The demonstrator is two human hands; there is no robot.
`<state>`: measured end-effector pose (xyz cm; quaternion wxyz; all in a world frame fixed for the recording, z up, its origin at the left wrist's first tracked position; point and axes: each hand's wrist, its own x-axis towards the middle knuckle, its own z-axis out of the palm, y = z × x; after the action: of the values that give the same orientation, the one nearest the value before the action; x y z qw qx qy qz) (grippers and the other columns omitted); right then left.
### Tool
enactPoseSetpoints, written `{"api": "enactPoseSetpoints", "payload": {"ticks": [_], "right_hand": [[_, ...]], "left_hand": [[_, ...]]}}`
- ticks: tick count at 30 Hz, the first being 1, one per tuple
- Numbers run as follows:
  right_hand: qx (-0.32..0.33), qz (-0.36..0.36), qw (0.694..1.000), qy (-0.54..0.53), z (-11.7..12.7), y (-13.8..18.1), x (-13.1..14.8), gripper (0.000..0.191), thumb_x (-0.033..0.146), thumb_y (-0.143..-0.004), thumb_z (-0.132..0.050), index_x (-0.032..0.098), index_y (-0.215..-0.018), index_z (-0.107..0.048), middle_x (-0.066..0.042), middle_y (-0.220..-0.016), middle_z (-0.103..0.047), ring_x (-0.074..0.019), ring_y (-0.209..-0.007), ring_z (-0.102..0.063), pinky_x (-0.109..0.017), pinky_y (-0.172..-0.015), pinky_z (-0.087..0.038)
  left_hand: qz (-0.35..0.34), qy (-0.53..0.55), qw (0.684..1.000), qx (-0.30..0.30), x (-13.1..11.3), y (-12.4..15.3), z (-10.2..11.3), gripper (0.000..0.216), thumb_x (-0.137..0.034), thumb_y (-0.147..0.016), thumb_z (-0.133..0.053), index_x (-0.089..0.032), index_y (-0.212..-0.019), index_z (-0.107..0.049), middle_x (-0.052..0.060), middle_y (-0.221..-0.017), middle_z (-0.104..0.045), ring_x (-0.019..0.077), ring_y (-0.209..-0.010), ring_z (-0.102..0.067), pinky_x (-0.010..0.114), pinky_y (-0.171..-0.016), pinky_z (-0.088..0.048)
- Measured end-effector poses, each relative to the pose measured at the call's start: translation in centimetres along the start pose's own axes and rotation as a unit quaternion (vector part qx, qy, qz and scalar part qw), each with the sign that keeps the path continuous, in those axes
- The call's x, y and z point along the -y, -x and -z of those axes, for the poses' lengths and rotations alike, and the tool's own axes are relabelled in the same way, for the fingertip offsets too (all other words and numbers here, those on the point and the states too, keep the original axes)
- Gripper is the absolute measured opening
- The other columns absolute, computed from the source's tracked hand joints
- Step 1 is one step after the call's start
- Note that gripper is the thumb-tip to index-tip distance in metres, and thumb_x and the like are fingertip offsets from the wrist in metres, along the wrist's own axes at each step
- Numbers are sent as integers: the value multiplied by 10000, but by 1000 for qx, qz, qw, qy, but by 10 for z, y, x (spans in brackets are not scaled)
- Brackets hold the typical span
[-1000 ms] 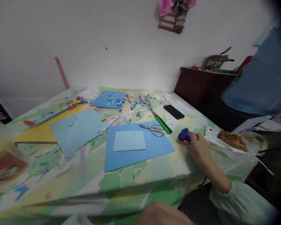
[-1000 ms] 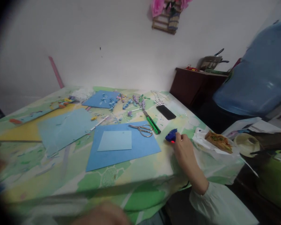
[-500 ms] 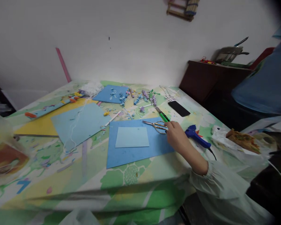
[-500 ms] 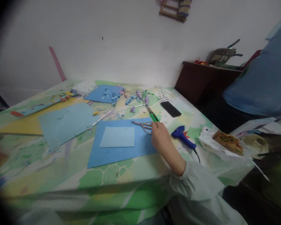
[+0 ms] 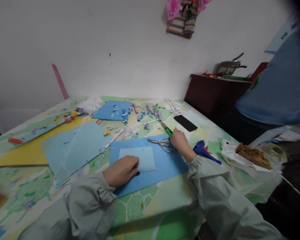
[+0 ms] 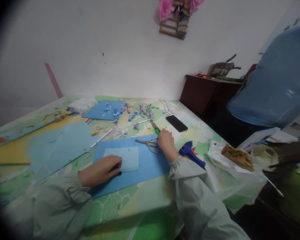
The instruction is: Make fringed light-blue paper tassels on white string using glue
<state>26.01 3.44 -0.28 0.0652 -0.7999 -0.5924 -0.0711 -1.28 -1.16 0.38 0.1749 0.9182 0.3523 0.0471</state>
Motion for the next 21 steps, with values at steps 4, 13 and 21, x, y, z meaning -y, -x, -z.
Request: {"api": "enactPoseSetpoints", "payload": {"ticks": [4,13,21], "right_hand": [[12,-4,999,-36,8,-12,-1,319,302,-877,-536,143,-1153,-524,-88,-1146,-556,-201,-963,-580,-399,-803,-500],[-16,143,978,-152,57,76,-30,264,225,-845,-518,165,-1101,-538,-82,-1024,-608,-184,-911,-583,-275,-776,-450],[57,239,935,-256,32,157,-78,208,210,-775,-570,187,-979,-604,-58,-856,-629,-175,-751,-580,-279,-663,-458]], "left_hand": [[-3,16,1000,10,-1,6,-1,156,-250,-851,-449,-175,-722,-492,31,-750,-570,176,-696,-502,286,-636,-372],[-14,41,999,-21,0,15,-4,119,-258,-838,-479,-170,-760,-494,38,-782,-558,182,-733,-487,289,-669,-365],[-10,59,996,-59,4,15,-12,166,-282,-834,-470,-171,-721,-518,15,-693,-553,163,-669,-500,265,-619,-374]]}}
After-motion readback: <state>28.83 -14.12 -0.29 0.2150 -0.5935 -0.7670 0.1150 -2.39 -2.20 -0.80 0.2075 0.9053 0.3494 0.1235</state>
